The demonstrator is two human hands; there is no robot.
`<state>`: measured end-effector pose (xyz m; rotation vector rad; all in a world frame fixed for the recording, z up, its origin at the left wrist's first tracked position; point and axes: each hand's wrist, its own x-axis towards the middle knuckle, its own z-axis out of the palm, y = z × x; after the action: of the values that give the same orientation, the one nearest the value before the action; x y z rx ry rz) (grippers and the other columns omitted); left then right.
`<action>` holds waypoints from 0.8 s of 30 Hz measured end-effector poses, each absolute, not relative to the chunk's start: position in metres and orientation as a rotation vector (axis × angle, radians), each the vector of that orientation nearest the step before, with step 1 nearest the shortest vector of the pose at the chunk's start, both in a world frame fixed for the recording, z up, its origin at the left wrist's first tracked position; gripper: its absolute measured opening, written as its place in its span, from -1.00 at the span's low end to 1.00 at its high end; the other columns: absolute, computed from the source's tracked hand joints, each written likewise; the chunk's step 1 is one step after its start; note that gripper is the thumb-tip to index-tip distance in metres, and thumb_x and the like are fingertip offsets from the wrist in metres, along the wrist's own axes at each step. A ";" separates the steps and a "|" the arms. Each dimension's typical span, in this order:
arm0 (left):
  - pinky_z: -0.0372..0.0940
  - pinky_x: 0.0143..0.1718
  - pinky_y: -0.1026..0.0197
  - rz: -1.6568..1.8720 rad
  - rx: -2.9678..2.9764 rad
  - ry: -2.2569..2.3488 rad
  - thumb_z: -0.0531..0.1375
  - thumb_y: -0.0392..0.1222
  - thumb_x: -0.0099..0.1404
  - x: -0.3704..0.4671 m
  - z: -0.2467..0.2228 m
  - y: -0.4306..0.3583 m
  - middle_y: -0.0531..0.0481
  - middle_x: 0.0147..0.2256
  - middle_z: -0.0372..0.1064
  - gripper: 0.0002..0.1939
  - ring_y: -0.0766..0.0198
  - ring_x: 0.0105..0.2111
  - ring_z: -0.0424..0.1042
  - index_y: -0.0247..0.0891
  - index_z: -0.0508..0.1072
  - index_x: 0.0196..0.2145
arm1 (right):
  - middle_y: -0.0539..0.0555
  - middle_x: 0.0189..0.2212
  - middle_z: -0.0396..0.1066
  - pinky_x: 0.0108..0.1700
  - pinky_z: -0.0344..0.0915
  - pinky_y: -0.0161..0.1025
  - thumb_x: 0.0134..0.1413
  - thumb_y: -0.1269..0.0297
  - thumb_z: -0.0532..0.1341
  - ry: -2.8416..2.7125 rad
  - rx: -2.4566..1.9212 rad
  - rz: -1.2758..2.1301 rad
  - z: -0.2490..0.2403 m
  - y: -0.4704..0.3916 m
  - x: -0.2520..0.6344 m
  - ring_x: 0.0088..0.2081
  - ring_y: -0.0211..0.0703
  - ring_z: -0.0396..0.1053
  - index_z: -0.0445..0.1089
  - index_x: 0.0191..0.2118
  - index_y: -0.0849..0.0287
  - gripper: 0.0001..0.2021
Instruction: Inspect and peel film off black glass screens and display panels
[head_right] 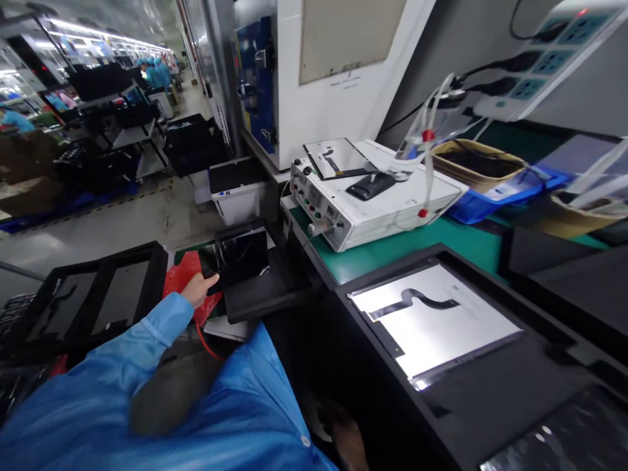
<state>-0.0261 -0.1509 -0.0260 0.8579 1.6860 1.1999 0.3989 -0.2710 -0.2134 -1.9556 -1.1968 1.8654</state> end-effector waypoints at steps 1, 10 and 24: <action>0.29 0.13 -0.18 1.223 0.813 1.648 0.37 -0.11 0.14 -0.025 -0.023 -0.156 -0.22 -0.31 0.59 -0.75 -0.16 -0.03 0.52 -0.35 0.60 -0.28 | 0.18 -0.25 0.61 -0.07 0.47 -0.08 -0.14 0.00 0.10 -1.194 -1.945 1.871 -0.213 -0.270 0.399 -0.08 0.15 0.55 0.58 -0.21 0.12 -0.54; 0.30 0.19 -0.17 1.381 0.288 1.071 0.30 -0.40 0.12 -0.004 -0.009 -0.180 -0.26 -0.11 0.58 -0.52 -0.12 0.05 0.50 -0.39 0.50 0.04 | 0.25 -0.19 0.59 -0.04 0.44 -0.08 -0.27 -0.15 0.06 -1.195 -1.935 1.887 -0.202 -0.270 0.398 -0.07 0.18 0.54 0.54 -0.27 0.15 -0.44; 0.48 0.02 -0.06 1.377 -0.068 1.200 0.15 -0.40 0.35 0.038 -0.049 -0.114 -0.17 -0.08 0.57 -0.64 0.04 -0.04 0.56 -0.24 0.46 0.07 | 0.20 -0.18 0.60 -0.15 0.45 -0.16 -0.15 0.00 0.16 -1.073 -1.963 1.863 -0.201 -0.272 0.391 -0.13 0.08 0.55 0.56 -0.14 0.15 -0.52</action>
<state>0.0376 -0.1140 -0.0492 -0.0681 1.2003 1.3774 0.3912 -0.2716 -0.2007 -1.9633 -1.0730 1.8631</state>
